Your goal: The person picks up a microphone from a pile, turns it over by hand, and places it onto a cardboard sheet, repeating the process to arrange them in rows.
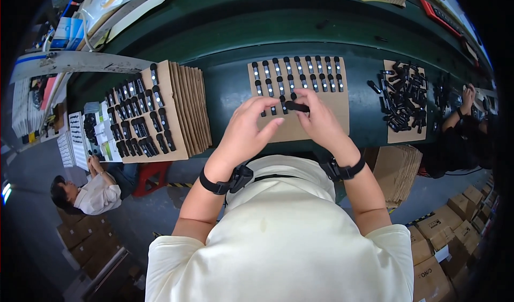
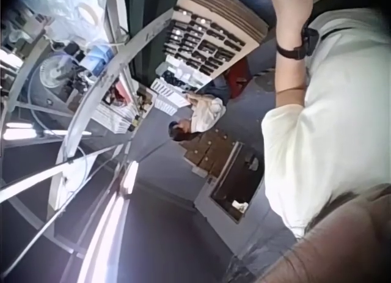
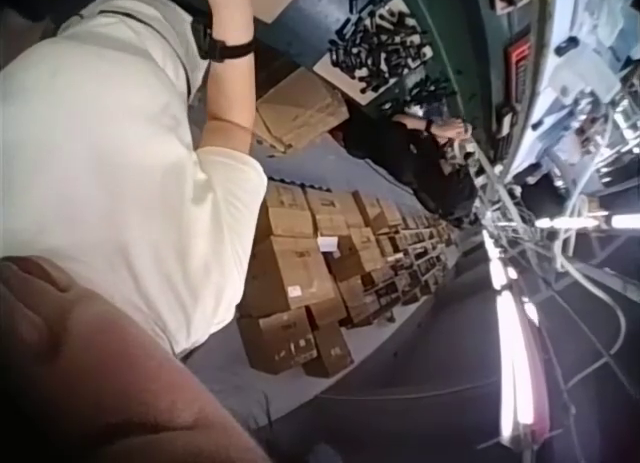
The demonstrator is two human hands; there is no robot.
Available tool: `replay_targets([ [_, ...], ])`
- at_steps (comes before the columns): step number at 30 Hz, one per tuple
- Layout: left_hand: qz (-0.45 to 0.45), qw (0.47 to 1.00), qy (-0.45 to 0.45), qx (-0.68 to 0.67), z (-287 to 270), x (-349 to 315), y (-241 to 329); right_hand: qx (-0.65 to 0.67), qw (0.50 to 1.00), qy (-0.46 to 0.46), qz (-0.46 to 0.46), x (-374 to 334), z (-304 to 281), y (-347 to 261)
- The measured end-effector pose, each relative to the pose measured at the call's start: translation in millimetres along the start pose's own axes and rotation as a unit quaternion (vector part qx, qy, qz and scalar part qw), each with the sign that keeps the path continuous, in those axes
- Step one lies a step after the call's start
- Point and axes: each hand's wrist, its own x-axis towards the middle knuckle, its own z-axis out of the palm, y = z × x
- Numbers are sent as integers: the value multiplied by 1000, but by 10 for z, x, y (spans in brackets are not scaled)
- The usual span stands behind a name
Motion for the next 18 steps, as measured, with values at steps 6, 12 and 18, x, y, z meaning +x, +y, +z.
replay_targets([
  [6,91,995,-14,40,-139,56,294,-12,983,42,-180,-129,-266,-692],
  [12,171,985,17,-14,-305,-9,523,37,970,50,-234,-264,-474,-923],
  [18,201,979,8,-26,-369,-46,688,63,951,71,-296,-318,-528,-1023],
])
